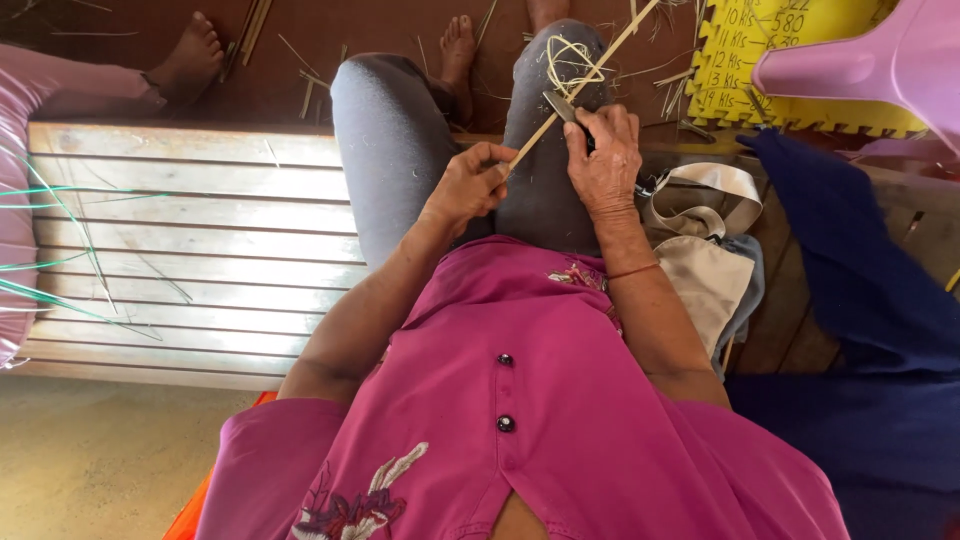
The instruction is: A person uses a small knife to shave thin layers off a long strip of bamboo to smooth or thin it.
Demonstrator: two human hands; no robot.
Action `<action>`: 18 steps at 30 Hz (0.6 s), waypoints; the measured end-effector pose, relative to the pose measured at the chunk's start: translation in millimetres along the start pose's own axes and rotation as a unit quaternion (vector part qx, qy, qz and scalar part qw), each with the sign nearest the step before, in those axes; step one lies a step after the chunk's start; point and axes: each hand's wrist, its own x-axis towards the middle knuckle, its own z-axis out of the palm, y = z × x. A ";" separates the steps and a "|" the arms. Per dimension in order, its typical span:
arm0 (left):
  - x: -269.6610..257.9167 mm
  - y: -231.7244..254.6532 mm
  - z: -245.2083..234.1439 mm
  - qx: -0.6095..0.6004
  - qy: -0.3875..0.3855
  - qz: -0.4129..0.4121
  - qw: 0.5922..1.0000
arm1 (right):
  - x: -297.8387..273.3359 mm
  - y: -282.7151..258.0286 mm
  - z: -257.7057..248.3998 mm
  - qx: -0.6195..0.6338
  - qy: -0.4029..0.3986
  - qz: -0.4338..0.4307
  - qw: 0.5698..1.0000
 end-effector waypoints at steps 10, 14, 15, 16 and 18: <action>-80.2 11.5 -33.8 0.043 0.022 -0.044 0.998 | -5.5 10.8 10.1 -0.030 0.015 -0.021 0.999; -102.6 4.3 -45.2 0.030 0.013 -0.017 0.999 | -6.2 9.8 10.6 -0.047 0.020 -0.016 0.999; -107.3 -0.3 -49.2 0.030 0.019 -0.024 0.999 | -5.8 7.7 9.5 -0.044 0.021 -0.012 0.999; -111.6 -1.1 -50.8 0.030 0.019 -0.024 0.999 | -5.5 7.0 9.7 -0.044 0.021 -0.012 0.999; -121.4 -3.9 -54.2 0.018 0.025 -0.040 0.999 | -5.9 5.1 10.3 -0.050 0.015 -0.008 0.999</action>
